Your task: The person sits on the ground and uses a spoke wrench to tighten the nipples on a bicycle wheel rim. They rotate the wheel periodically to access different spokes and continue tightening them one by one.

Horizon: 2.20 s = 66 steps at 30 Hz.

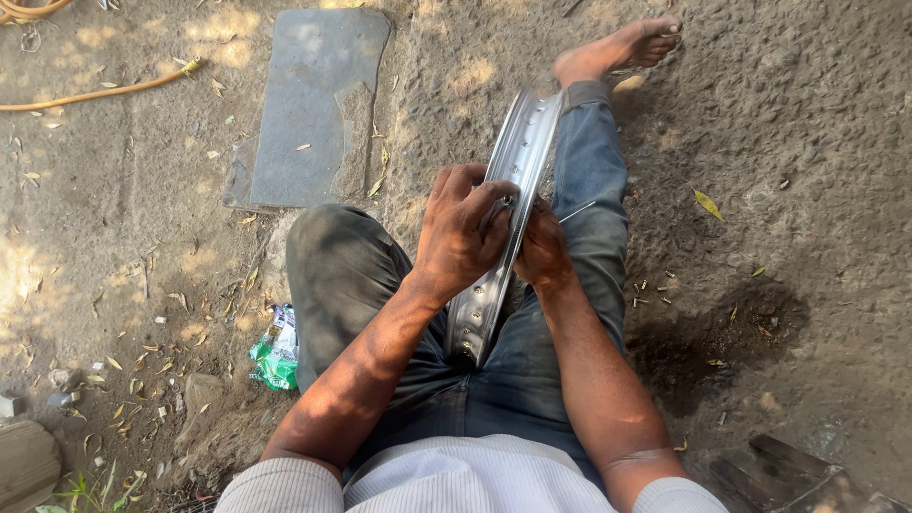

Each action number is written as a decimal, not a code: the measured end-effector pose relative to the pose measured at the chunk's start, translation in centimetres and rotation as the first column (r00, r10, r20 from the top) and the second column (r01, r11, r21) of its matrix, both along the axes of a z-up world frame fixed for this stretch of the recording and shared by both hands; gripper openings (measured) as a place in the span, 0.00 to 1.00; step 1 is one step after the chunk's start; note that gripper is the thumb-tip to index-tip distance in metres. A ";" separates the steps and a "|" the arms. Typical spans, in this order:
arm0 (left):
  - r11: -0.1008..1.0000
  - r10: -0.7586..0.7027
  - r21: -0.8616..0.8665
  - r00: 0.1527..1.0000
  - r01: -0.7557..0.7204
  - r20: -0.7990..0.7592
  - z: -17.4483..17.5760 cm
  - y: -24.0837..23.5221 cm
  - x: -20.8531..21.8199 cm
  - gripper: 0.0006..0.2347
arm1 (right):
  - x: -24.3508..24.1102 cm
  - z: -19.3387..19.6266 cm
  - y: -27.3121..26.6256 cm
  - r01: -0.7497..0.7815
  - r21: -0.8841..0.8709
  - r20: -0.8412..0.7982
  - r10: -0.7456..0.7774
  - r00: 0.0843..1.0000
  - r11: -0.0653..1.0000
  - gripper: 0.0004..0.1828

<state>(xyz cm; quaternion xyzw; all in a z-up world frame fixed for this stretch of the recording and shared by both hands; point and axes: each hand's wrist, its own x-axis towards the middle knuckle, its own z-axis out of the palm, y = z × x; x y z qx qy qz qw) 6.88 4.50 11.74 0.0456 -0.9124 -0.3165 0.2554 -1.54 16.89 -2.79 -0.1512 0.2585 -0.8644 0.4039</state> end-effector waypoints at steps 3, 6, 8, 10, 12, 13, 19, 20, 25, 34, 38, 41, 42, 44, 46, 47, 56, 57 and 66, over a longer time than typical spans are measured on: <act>1.000 -0.006 0.012 1.000 0.006 -0.007 0.0 -0.1 0.2 0.12 | 0.1 -0.3 -0.1 0.004 -0.007 -0.133 -0.005 0.991 1.000 0.14; 1.000 -0.009 0.009 1.000 0.009 -0.008 -0.1 -0.1 0.0 0.12 | -0.1 -0.4 -0.2 -0.061 -0.170 0.103 0.079 0.992 0.983 0.13; 1.000 -0.005 0.012 1.000 0.005 -0.001 -0.2 0.0 -0.1 0.12 | -0.2 -0.2 -0.1 -0.028 -0.098 0.139 0.042 0.989 0.995 0.14; 1.000 -0.002 0.023 1.000 0.001 0.015 -0.2 -0.1 0.0 0.12 | -0.1 -0.1 -0.1 0.007 -0.009 -0.050 -0.007 0.999 1.000 0.15; 1.000 -0.004 0.019 1.000 0.004 0.015 -0.2 -0.1 0.0 0.13 | 0.1 0.1 -0.2 0.001 0.002 -0.058 -0.001 0.998 1.000 0.15; 1.000 -0.007 0.018 1.000 0.007 0.015 -0.1 -0.1 0.0 0.13 | 0.1 0.1 -0.1 -0.026 -0.029 0.029 0.027 0.999 0.999 0.14; 1.000 -0.001 0.004 1.000 0.001 -0.006 0.2 0.0 0.0 0.11 | -0.1 0.0 -0.2 0.002 0.004 -0.097 -0.002 0.995 1.000 0.16; 1.000 0.009 -0.014 1.000 -0.009 -0.013 0.2 0.0 0.0 0.10 | -0.1 -0.1 -0.1 0.035 0.050 -0.218 -0.023 0.976 0.998 0.17; 0.999 0.038 -0.028 0.998 -0.039 -0.052 0.5 0.1 0.0 0.08 | -0.1 0.2 -0.3 -0.011 0.020 0.174 0.007 0.985 1.000 0.12; 0.991 0.060 0.127 0.996 -0.052 -0.061 0.1 0.2 0.3 0.06 | -1.9 3.1 2.2 0.052 0.099 0.014 -0.054 0.998 0.994 0.16; 0.991 0.054 0.129 0.996 -0.043 -0.078 -0.2 0.2 0.4 0.06 | -2.1 3.9 2.2 0.214 0.095 -0.042 -0.211 0.977 0.972 0.16; 0.992 0.055 0.119 0.996 -0.046 -0.068 -0.4 0.3 0.2 0.06 | -2.3 4.4 1.3 0.338 0.207 -0.166 -0.307 0.937 0.918 0.25; 0.991 0.054 0.128 0.997 -0.046 -0.061 -0.3 0.2 0.2 0.07 | -2.4 4.7 1.1 0.358 0.244 -0.146 -0.331 0.932 0.901 0.25; 0.994 0.027 0.112 0.997 -0.019 -0.076 -0.2 0.1 0.3 0.07 | -2.6 5.3 1.0 0.396 0.317 -0.109 -0.381 0.918 0.862 0.27; 0.998 -0.027 0.060 0.992 0.035 -0.120 0.1 -0.2 0.2 0.07 | -2.6 6.3 1.3 0.559 0.369 -0.245 -0.502 0.829 0.743 0.20; 0.999 -0.045 0.024 0.989 0.049 -0.143 0.3 -0.5 0.1 0.07 | -2.4 6.8 1.5 0.634 0.382 -0.315 -0.551 0.773 0.672 0.18; 0.994 -0.102 0.000 0.961 0.105 -0.259 0.2 -0.7 0.8 0.10 | 1.9 9.5 2.2 0.499 0.226 -0.556 -0.310 0.771 0.837 0.14; 0.994 -0.101 0.007 0.960 0.106 -0.262 0.3 -0.7 0.9 0.10 | 1.8 9.8 2.3 0.439 0.195 -0.501 -0.296 0.813 0.877 0.13; 0.975 -0.110 0.156 0.958 0.156 -0.266 0.0 -0.2 0.8 0.24 | 0.5 11.3 3.4 0.409 0.151 -0.418 -0.317 0.851 0.900 0.14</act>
